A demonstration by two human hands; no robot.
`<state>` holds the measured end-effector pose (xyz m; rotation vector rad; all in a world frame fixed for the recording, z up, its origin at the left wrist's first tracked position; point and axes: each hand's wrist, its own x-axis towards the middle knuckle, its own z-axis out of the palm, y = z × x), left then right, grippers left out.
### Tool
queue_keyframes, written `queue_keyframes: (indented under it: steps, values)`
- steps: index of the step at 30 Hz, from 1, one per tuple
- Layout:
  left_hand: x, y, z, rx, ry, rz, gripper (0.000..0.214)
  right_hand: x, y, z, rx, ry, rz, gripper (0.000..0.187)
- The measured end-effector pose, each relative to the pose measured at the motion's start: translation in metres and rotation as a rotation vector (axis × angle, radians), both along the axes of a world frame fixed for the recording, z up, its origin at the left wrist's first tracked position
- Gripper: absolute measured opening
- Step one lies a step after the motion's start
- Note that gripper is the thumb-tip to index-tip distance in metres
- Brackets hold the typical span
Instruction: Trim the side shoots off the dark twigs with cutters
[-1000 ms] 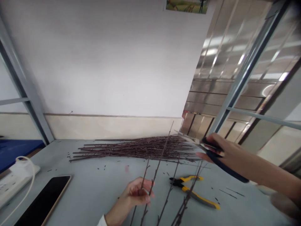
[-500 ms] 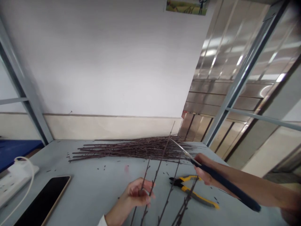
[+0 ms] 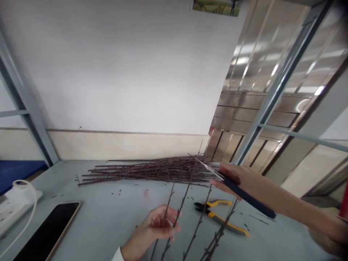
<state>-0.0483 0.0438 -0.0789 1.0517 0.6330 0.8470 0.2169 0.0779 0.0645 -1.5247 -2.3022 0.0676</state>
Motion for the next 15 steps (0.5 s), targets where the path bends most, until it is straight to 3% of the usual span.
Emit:
queue_keyframes:
  steps: [5, 7, 9, 11, 15]
  values:
    - [0.003, 0.013, -0.008, 0.022, -0.061, -0.088, 0.045, 0.001, -0.006, 0.002, 0.043, -0.092, -0.063, 0.042]
    - [0.008, 0.017, -0.004, 0.061, -0.093, -0.102, 0.054, 0.001, -0.011, 0.002, 0.066, -0.080, -0.071, 0.042]
    - [0.016, 0.019, 0.011, 0.092, -0.117, -0.088, 0.059, 0.000, -0.015, 0.002, 0.060, -0.069, -0.062, 0.040]
    - [0.024, 0.017, 0.032, 0.133, -0.142, -0.041, 0.048, -0.002, -0.019, 0.002, 0.048, -0.068, -0.047, 0.040]
    - [0.037, 0.013, 0.068, 0.057, -0.175, 0.042, 0.029, 0.000, -0.021, 0.003, 0.042, -0.070, -0.036, 0.039]
